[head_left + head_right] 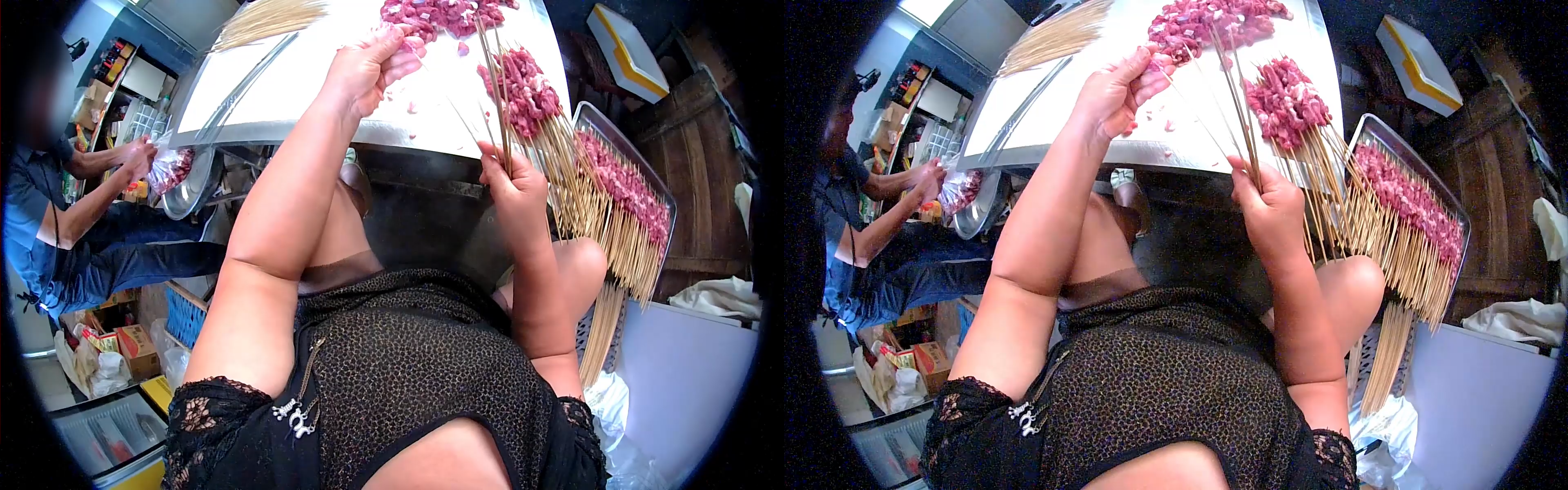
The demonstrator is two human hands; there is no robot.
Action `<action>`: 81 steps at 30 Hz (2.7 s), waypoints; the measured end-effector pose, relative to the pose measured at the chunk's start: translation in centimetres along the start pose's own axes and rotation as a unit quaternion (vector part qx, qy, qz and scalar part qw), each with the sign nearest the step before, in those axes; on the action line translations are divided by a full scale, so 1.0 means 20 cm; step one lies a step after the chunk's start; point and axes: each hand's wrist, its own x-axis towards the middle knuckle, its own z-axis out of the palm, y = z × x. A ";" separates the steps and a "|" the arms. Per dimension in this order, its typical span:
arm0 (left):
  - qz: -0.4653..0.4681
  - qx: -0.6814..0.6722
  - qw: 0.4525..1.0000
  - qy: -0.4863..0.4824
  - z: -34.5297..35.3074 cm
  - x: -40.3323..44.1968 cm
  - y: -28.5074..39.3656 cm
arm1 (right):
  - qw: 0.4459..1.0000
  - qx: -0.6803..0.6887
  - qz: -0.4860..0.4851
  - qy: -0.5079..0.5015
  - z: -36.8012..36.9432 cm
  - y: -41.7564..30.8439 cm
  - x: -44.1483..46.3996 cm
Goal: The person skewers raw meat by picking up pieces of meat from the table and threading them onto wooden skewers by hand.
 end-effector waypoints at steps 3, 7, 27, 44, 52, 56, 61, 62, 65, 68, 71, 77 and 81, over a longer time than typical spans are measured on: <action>0.000 0.005 1.000 -0.006 0.00 0.00 0.00 | 0.999 -0.026 -0.022 -0.005 -0.01 0.00 0.01; 0.002 0.016 1.000 -0.006 0.02 -0.02 0.00 | 0.998 -0.059 -0.029 -0.004 -0.01 0.01 0.01; -0.064 -0.108 0.992 -0.013 0.14 -0.11 -0.10 | 0.997 -0.013 -0.065 0.042 0.06 0.08 0.02; 0.107 0.509 0.849 0.095 -0.27 0.20 0.04 | 0.988 0.144 -0.012 0.046 0.03 0.05 0.01; 0.074 0.667 0.738 0.069 -0.30 0.27 -0.03 | 0.992 0.120 -0.025 0.035 0.06 0.08 0.03; 0.053 0.790 0.609 0.045 -0.25 0.27 -0.02 | 0.994 0.107 -0.021 0.024 0.07 0.09 0.03; 0.016 0.644 0.765 -0.016 -0.20 0.14 0.02 | 0.993 0.112 -0.002 0.022 0.08 0.06 0.02; 0.002 0.535 0.845 -0.006 -0.19 0.11 0.02 | 0.993 0.113 -0.003 0.025 0.08 0.06 0.02; -0.075 0.342 0.937 0.012 -0.14 0.06 0.03 | 0.995 0.095 0.001 0.010 0.08 0.06 0.02; -0.125 0.216 0.968 0.024 -0.11 0.04 0.05 | 0.997 0.075 -0.010 0.004 0.08 0.06 0.02; -0.099 0.133 0.986 -0.017 -0.09 0.03 0.05 | 0.998 0.056 -0.004 0.005 0.08 0.07 0.02; -0.025 0.138 0.990 -0.023 -0.11 0.00 0.10 | 1.000 -0.014 0.007 0.002 0.05 0.09 0.02; -0.053 0.124 0.988 -0.077 -0.18 -0.01 0.12 | 1.000 0.006 0.002 0.011 0.07 0.05 0.01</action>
